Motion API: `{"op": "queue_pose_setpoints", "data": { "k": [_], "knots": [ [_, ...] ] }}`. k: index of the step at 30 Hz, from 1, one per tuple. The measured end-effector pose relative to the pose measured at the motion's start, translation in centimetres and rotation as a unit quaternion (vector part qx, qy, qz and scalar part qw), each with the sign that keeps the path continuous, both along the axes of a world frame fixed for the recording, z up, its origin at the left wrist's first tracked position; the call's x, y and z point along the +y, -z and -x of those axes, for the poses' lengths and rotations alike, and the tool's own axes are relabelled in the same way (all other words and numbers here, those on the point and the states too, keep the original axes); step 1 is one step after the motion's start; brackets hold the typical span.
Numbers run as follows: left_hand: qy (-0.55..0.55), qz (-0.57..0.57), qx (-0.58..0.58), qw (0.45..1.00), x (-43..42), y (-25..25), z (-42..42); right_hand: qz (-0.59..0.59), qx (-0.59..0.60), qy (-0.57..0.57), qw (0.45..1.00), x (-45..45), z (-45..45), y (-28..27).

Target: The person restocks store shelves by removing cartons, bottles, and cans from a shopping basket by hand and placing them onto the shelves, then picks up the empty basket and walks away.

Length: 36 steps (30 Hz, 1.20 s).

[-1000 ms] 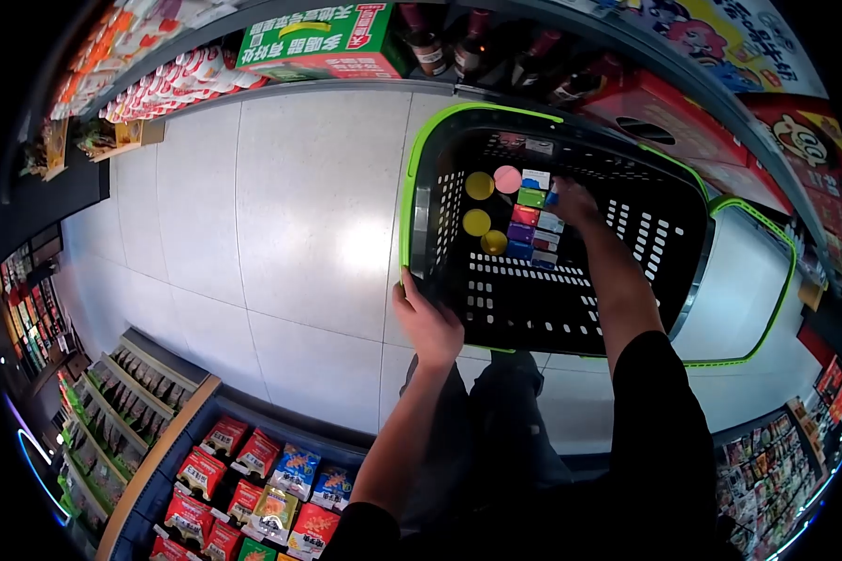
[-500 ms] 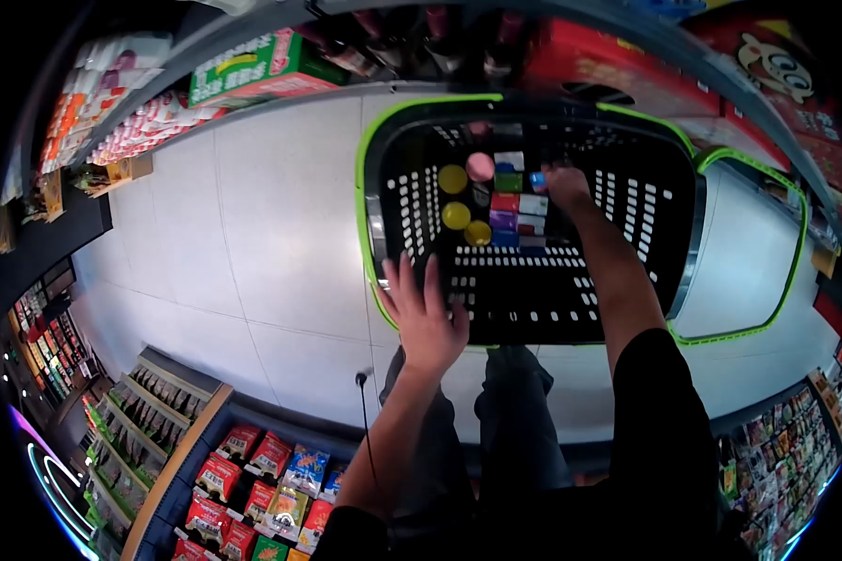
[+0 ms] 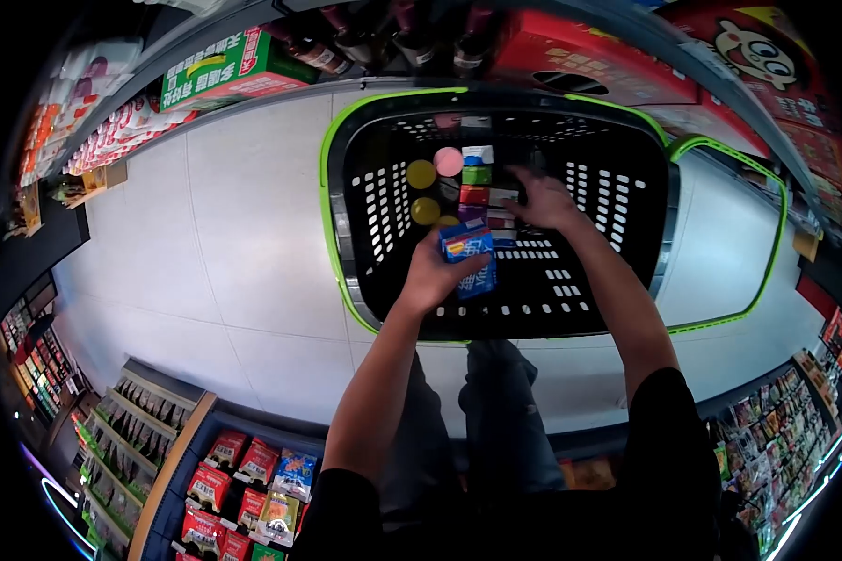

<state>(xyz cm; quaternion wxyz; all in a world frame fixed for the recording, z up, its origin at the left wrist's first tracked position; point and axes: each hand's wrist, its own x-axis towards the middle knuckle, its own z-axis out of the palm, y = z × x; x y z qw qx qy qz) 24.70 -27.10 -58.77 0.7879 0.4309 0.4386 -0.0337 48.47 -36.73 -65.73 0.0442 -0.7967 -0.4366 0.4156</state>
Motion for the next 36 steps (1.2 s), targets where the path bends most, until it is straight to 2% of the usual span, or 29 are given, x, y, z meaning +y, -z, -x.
{"op": "queue_pose_setpoints", "data": {
  "k": [2, 3, 5, 6, 8, 11, 14, 15, 17, 18, 20, 22, 23, 24, 26, 28, 30, 31, 33, 35, 36],
  "knots": [
    [-0.067, 0.058, -0.025, 0.996, 1.3, -2.5, 0.6, -0.033, -0.038, -0.028, 0.998, -1.6, 0.8, 6.7],
    [-0.09, 0.073, -0.026, 0.993, 1.8, -3.1, 1.1, -0.01, -0.033, -0.04, 0.999, -2.2, 1.1, 9.1],
    [-0.14, 0.09, -0.023, 0.986, 2.7, -4.2, 1.8, 0.074, 0.01, -0.039, 0.996, -1.3, 1.7, 10.0],
    [-0.147, 0.093, -0.041, 0.984, 3.1, -4.5, 2.4, 0.026, -0.01, -0.064, 0.998, -2.3, 1.5, 11.8],
    [-0.133, 0.093, -0.058, 0.985, 4.1, -6.2, 3.0, 0.052, 0.023, -0.027, 0.998, -2.0, 1.1, 11.3],
    [-0.122, 0.085, -0.064, 0.987, 4.6, -8.6, 3.3, -0.015, -0.042, -0.071, 0.997, -2.7, 1.1, 12.7],
    [-0.134, 0.094, -0.055, 0.985, 4.7, -11.5, 3.3, 0.058, -0.057, -0.083, 0.993, -1.3, 1.4, 9.9],
    [-0.135, 0.097, -0.056, 0.984, 4.7, -12.8, 3.4, 0.041, -0.065, -0.033, 0.996, -1.2, 1.6, 8.2],
    [-0.157, 0.096, -0.07, 0.98, 4.4, -16.7, 2.8, 0.019, -0.065, 0.056, 0.996, -1.0, 1.4, 1.2],
    [-0.165, 0.094, -0.076, 0.979, 4.2, -19.1, 2.5, -0.064, -0.099, 0.11, 0.987, -2.2, 1.6, -2.6],
    [-0.184, 0.09, -0.095, 0.974, 3.7, -23.9, 2.6, -0.155, 0.004, 0.209, 0.966, -4.1, 0.8, -14.6],
    [-0.192, 0.066, -0.121, 0.972, 2.9, -29.5, 2.4, -0.177, 0.142, 0.293, 0.929, -6.7, 0.0, -25.8],
    [-0.198, 0.069, -0.13, 0.969, 2.5, -32.3, 2.3, -0.215, 0.256, 0.344, 0.877, -7.6, -0.1, -32.6],
    [-0.203, 0.075, -0.137, 0.967, 2.0, -35.2, 2.4, -0.247, 0.307, 0.354, 0.848, -9.0, -0.5, -37.6],
    [-0.2, 0.102, -0.173, 0.959, 0.7, -41.2, 2.0, -0.33, 0.349, 0.453, 0.751, -10.2, 0.4, -48.4],
    [-0.21, 0.155, -0.216, 0.941, -1.0, -47.2, 1.8, -0.367, 0.417, 0.453, 0.697, -11.3, 0.8, -57.6],
    [-0.155, 0.195, -0.275, 0.929, -2.3, -49.4, 1.6, -0.401, 0.458, 0.451, 0.653, -12.0, 1.8, -63.6],
    [-0.113, 0.228, -0.298, 0.92, -2.8, -50.2, 1.6, -0.392, 0.414, 0.437, 0.695, -12.6, 2.3, -65.7],
    [-0.048, 0.29, -0.324, 0.899, -4.3, -52.3, 1.5, -0.453, 0.459, 0.405, 0.648, -14.0, 4.0, -67.4],
    [-0.038, 0.359, -0.345, 0.866, -6.2, -52.1, 1.6, -0.477, 0.534, 0.367, 0.593, -15.0, 5.3, -68.6],
    [-0.029, 0.391, -0.355, 0.848, -7.1, -52.2, 1.3, -0.476, 0.534, 0.336, 0.613, -15.4, 5.5, -69.7]
  ]
}}
